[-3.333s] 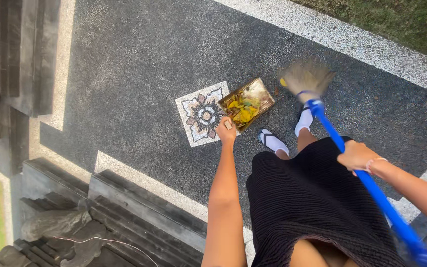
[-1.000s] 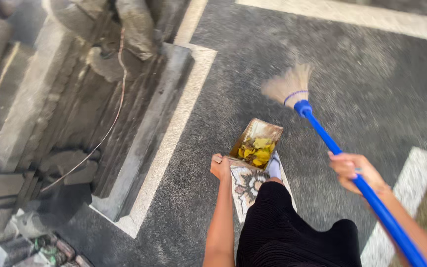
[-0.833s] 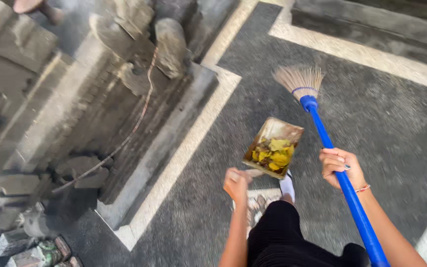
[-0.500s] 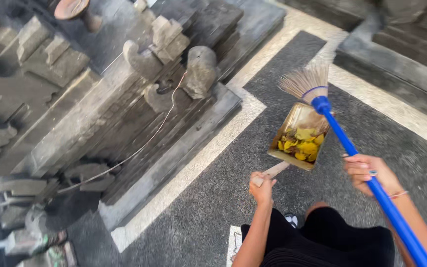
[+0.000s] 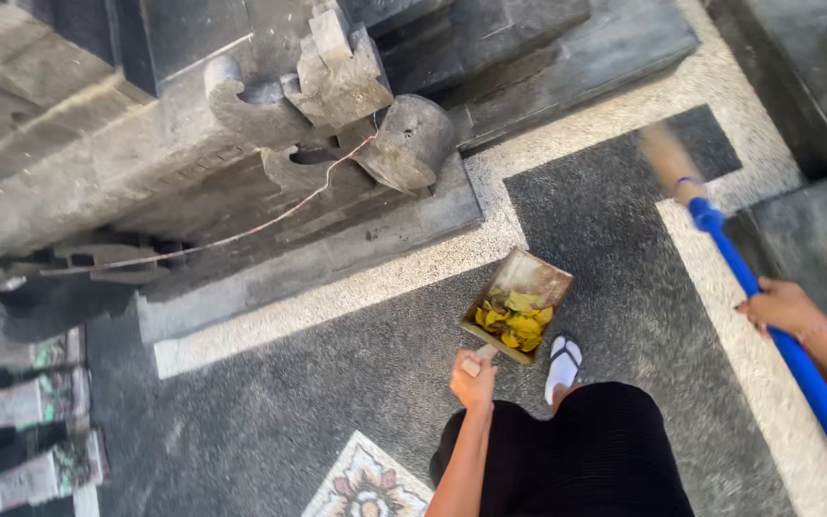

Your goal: The person sweeps debris from a stone pathway into a dustpan and then sweeps leaves from a grassy area near bushes into a dustpan.

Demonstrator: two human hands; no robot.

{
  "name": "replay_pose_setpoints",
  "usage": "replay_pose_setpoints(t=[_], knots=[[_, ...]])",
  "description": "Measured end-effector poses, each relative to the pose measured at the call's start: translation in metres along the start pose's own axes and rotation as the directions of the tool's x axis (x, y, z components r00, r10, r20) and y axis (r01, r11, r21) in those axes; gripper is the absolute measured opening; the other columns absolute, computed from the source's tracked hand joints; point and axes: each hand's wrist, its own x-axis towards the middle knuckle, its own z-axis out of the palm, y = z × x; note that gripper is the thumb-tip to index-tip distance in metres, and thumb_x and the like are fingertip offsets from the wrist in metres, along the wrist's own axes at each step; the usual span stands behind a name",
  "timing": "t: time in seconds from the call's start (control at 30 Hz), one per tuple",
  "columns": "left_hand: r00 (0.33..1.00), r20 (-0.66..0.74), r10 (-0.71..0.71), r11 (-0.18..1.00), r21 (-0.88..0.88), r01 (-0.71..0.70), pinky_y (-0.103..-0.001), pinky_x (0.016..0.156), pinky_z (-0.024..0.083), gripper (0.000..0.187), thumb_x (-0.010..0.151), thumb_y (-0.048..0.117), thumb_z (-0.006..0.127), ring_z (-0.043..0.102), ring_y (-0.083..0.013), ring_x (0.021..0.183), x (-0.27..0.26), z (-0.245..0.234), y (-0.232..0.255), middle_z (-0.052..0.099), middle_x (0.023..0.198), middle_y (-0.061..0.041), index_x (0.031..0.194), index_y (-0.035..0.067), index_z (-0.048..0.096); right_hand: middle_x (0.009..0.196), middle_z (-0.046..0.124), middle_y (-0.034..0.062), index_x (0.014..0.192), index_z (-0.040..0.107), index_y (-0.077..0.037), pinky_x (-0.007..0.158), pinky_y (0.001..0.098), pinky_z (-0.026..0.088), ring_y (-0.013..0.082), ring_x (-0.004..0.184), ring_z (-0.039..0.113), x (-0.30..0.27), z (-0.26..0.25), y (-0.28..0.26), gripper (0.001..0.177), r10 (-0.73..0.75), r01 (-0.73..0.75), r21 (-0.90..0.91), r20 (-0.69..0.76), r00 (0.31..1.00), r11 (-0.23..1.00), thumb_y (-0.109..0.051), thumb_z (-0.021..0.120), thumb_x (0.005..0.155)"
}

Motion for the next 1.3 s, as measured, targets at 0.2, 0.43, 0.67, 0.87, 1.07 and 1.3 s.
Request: replay_pose_setpoints(t=[0.2,0.43,0.67,0.87,1.07,1.3], knots=[[0.968,-0.16,-0.196,0.977,-0.116,0.179,-0.03,0.051,0.053,0.015,0.079,-0.001,0.069,0.067,-0.0129,0.059,0.02,0.026,0.017,0.065,0.069,-0.003,0.081,0.009,0.058,0.077,0.07,0.0231,0.081,0.073,0.007,0.058,0.0433,0.053,0.0326,0.063,0.068,0.19,0.036,-0.169,0.027,-0.231,0.242,-0.605,0.096,0.968,0.759,-0.02,0.072,0.081],[0.928,-0.315,-0.196,0.974,-0.174,0.147,-0.03,0.052,0.055,0.021,0.075,-0.006,0.07,0.063,-0.0131,0.064,0.05,0.042,0.02,0.062,0.075,-0.003,0.078,0.009,0.055,0.098,0.075,0.0225,0.095,0.077,-0.004,0.086,0.0469,0.061,0.0402,0.098,0.073,0.159,0.223,-0.244,0.031,-0.32,0.602,-0.773,0.53,0.785,0.198,-0.026,0.066,0.077],[0.922,-0.361,-0.142,0.985,0.041,0.168,-0.035,0.065,0.059,0.016,0.073,0.004,0.071,0.071,-0.0163,0.068,0.099,0.024,-0.003,0.073,0.079,-0.007,0.085,0.012,0.064,0.092,0.079,0.022,0.123,0.065,-0.008,0.075,0.0474,0.064,0.0362,0.081,0.081,0.128,0.05,-0.279,0.045,0.006,0.511,-0.802,0.539,0.842,0.309,-0.017,0.062,0.079],[0.917,-0.399,-0.019,0.97,0.215,0.113,-0.039,0.072,0.058,0.02,0.07,0.01,0.075,0.073,-0.022,0.075,0.132,0.005,-0.002,0.073,0.079,-0.008,0.089,0.013,0.069,0.104,0.074,0.0309,0.134,0.058,-0.002,0.084,0.0522,0.062,0.0441,0.096,0.076,0.135,0.126,-0.279,0.054,-0.18,0.512,-0.763,0.482,0.857,0.395,-0.012,0.062,0.081],[0.958,-0.283,-0.038,0.929,0.344,0.138,-0.039,0.073,0.057,0.019,0.071,0.01,0.077,0.072,-0.0223,0.076,0.177,-0.032,0.004,0.074,0.082,-0.007,0.087,0.014,0.069,0.091,0.075,0.0257,0.108,0.071,0.002,0.077,0.0487,0.063,0.0375,0.088,0.078,0.114,0.136,-0.208,0.036,-0.109,0.659,-0.75,0.651,0.751,0.06,-0.017,0.066,0.079],[0.986,-0.147,0.083,0.94,0.34,-0.028,-0.037,0.078,0.058,0.02,0.066,0.008,0.078,0.074,-0.0208,0.081,0.224,-0.076,0.032,0.077,0.086,-0.005,0.082,0.013,0.067,0.089,0.079,0.0132,0.157,0.043,-0.019,0.067,0.0385,0.065,0.0277,0.074,0.078,0.065,0.086,-0.127,0.089,-0.072,0.25,-0.922,0.24,0.968,0.294,-0.021,0.074,0.074]])
